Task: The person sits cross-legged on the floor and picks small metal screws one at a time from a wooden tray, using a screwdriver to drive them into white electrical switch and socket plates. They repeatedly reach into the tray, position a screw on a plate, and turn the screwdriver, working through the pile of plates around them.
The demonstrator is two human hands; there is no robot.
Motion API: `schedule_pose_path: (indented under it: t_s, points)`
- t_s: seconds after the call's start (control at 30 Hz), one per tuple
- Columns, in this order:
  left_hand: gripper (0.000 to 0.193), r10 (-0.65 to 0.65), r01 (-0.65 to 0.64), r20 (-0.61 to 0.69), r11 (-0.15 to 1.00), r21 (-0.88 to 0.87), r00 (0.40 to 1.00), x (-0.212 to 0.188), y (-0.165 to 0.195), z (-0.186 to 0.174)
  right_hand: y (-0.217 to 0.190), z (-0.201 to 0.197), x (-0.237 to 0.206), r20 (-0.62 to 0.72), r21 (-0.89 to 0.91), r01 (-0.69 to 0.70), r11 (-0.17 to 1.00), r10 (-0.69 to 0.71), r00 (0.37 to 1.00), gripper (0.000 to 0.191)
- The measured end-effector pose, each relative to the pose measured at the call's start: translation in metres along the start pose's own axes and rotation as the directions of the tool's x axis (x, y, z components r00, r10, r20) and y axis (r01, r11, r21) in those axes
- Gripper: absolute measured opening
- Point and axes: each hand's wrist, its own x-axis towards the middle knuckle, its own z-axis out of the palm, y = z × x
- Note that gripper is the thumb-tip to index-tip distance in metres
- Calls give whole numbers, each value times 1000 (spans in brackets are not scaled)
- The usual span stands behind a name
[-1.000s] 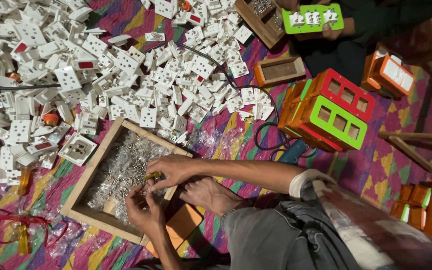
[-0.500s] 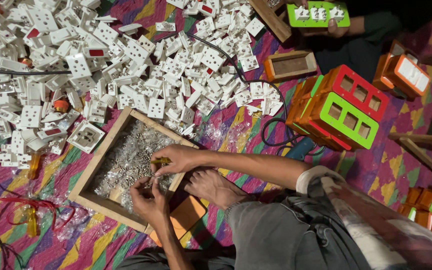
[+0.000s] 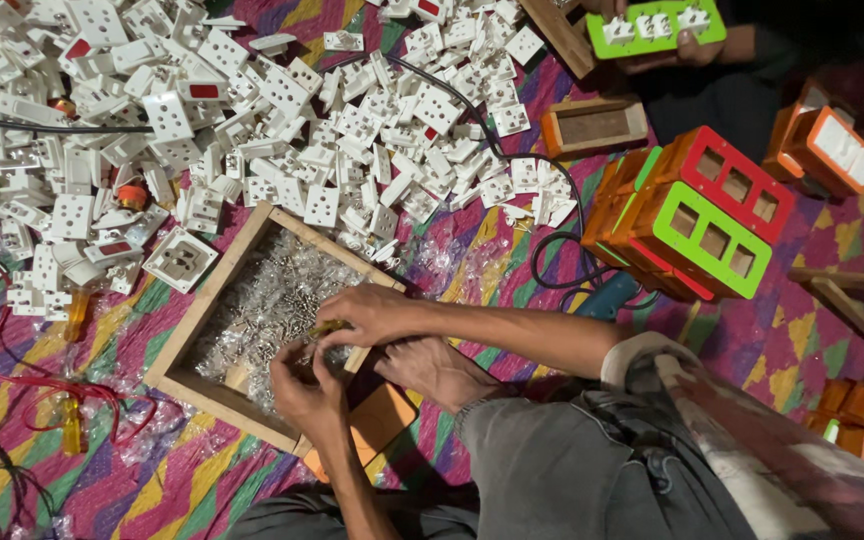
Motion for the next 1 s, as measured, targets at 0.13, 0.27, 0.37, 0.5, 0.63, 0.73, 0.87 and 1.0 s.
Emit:
schedule_pose_path:
  t_s: [0.13, 0.27, 0.37, 0.5, 0.63, 0.73, 0.87, 1.0]
  points:
    - [23, -121, 122, 29, 992, -28, 992, 3, 5, 0, 3, -5, 0, -113, 119, 96, 988, -83, 990, 27]
    - [21, -255, 262, 87, 963, -70, 963, 4, 4, 3, 2, -12, -1, -54, 251, -7, 968, 21, 998, 29]
    - [20, -253, 258, 79, 964, -58, 964, 4, -3, 5, 0, -14, -1, -28, 286, -51, 957, 61, 998, 29]
    - [19, -198, 203, 54, 972, -118, 979, 1, -13, 7, -4, -13, -1, -97, 268, 28, 963, -1, 995, 26]
    - [16, -241, 246, 50, 949, -199, 969, 0, -16, 12, -8, -10, -4, -159, 172, 20, 985, 8, 987, 26]
    - [15, -315, 318, 50, 920, -230, 948, 0, -14, 14, -9, -7, -3, -203, 67, 42, 997, -28, 979, 27]
    - [13, -335, 335, 36, 920, -205, 941, 0, -6, 14, -9, -7, 3, -45, 38, -46, 998, 48, 998, 27]
    - [9, -330, 330, 32, 923, -198, 943, -2, -3, 11, -8, -11, 2, -13, 70, -32, 997, 32, 999, 32]
